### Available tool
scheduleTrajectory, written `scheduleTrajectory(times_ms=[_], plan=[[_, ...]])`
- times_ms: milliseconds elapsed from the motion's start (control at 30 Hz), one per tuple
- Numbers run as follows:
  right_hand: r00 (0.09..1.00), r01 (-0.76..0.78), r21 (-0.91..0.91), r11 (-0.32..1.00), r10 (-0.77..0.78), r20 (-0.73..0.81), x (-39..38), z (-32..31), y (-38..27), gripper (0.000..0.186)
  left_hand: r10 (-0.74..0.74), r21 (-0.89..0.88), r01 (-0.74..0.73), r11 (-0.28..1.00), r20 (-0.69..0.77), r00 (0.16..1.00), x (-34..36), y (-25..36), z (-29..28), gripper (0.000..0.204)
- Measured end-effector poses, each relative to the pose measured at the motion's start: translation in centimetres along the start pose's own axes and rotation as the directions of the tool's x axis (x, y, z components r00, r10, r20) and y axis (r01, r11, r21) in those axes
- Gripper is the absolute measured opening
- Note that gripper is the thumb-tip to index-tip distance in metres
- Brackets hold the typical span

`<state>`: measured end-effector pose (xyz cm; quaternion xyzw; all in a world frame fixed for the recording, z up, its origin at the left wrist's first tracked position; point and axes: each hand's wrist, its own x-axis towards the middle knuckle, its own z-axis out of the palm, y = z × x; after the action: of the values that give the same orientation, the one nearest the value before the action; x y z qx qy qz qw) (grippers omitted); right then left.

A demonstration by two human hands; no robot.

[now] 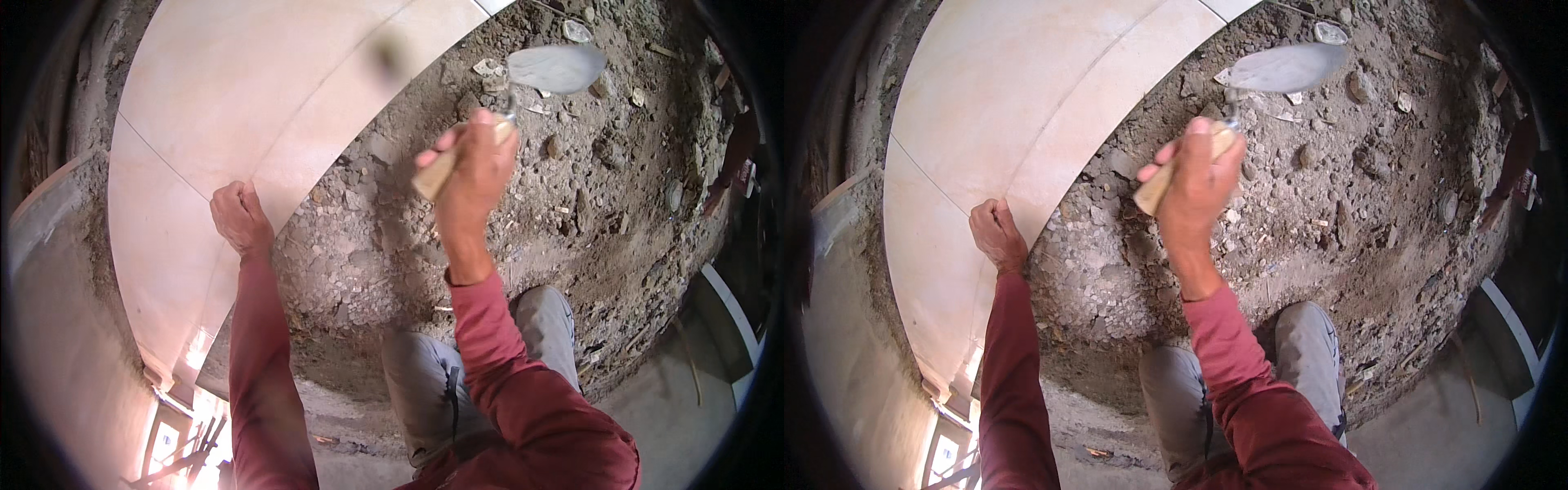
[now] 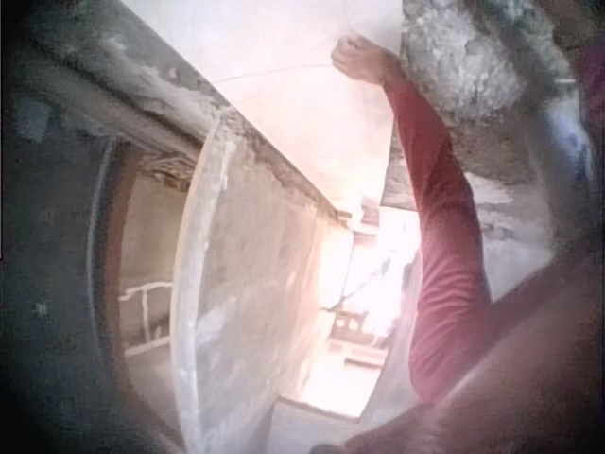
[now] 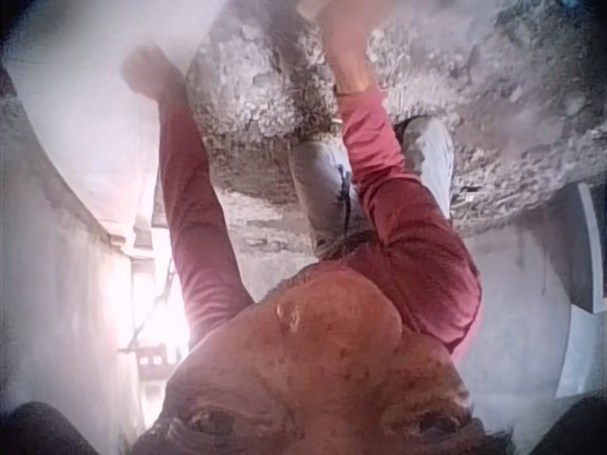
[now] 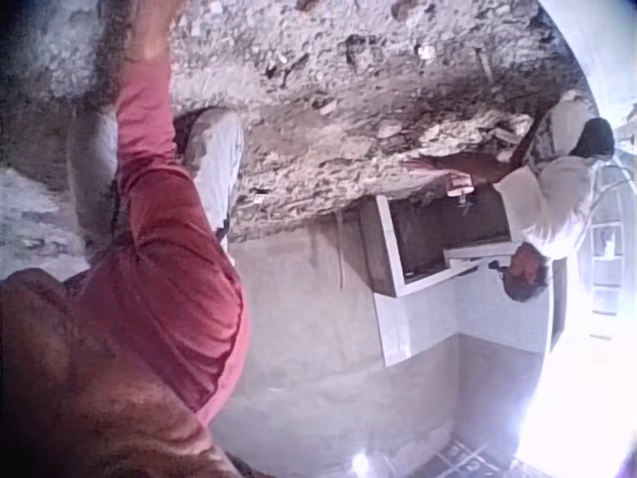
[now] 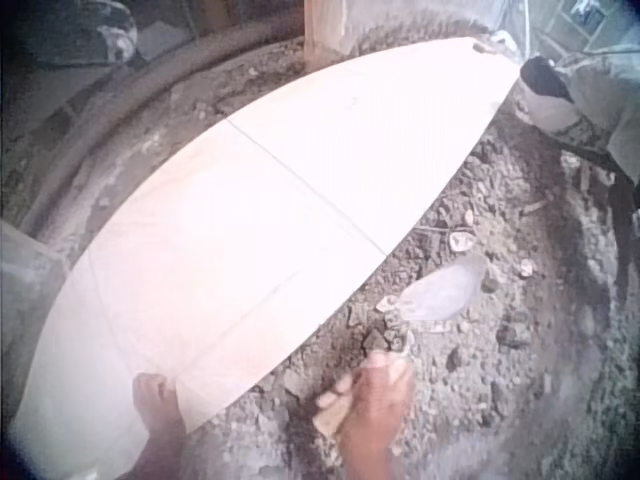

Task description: The person uses a trowel to scrape and level dirt on a floor, then uses a hammer and chisel to break apart pieces of concrete and rock.

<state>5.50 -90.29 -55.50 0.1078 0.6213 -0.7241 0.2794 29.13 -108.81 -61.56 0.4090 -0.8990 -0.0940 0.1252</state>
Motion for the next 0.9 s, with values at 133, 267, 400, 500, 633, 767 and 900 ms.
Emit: scheduleTrajectory(times_ms=[133, 267, 400, 500, 633, 767, 900], plan=[[0.956, -0.285, -0.065, 0.956, 0.289, 0.060, -0.2, 0.2, -0.7, 0.020, -0.007, -0.013, 0.006, 1.000, -0.032, 0.999, 0.2, -0.2, 0.6, 0.009], [0.998, 0.049, 0.005, 0.999, -0.048, -0.042, 1.0, -0.9, -1.1, 0.024, 0.002, -0.031, -0.003, 1.000, -0.020, 1.000, -0.3, -0.2, -0.1, 0.008], [0.965, -0.235, -0.100, 0.967, 0.244, 0.097, -0.2, 1.2, 1.0, 0.023, -0.010, -0.007, 0.010, 1.000, -0.021, 1.000, -0.1, -0.3, 0.4, 0.009], [0.996, -0.081, -0.132, 0.988, 0.086, 0.032, 0.0, -0.3, -2.4, 0.028, 0.018, -0.042, -0.020, 0.999, -0.044, 0.999, -0.1, -0.1, 0.3, 0.009], [0.988, -0.123, -0.124, 0.985, 0.133, 0.083, -0.8, 0.4, 0.1, 0.028, -0.015, -0.024, 0.015, 1.000, -0.006, 1.000, 0.0, 0.0, 0.0, 0.011], [0.987, -0.102, -0.059, 0.993, 0.109, 0.118, -0.6, 0.3, -0.8, 0.027, -0.016, -0.018, 0.015, 1.000, -0.036, 0.999, 0.2, -0.2, 0.4, 0.013], [0.997, 0.045, 0.032, 0.998, -0.044, -0.059, -1.6, 1.3, 1.3, 0.026, 0.028, -0.014, -0.029, 0.999, -0.034, 0.999, 0.0, 0.0, 0.2, 0.015]])
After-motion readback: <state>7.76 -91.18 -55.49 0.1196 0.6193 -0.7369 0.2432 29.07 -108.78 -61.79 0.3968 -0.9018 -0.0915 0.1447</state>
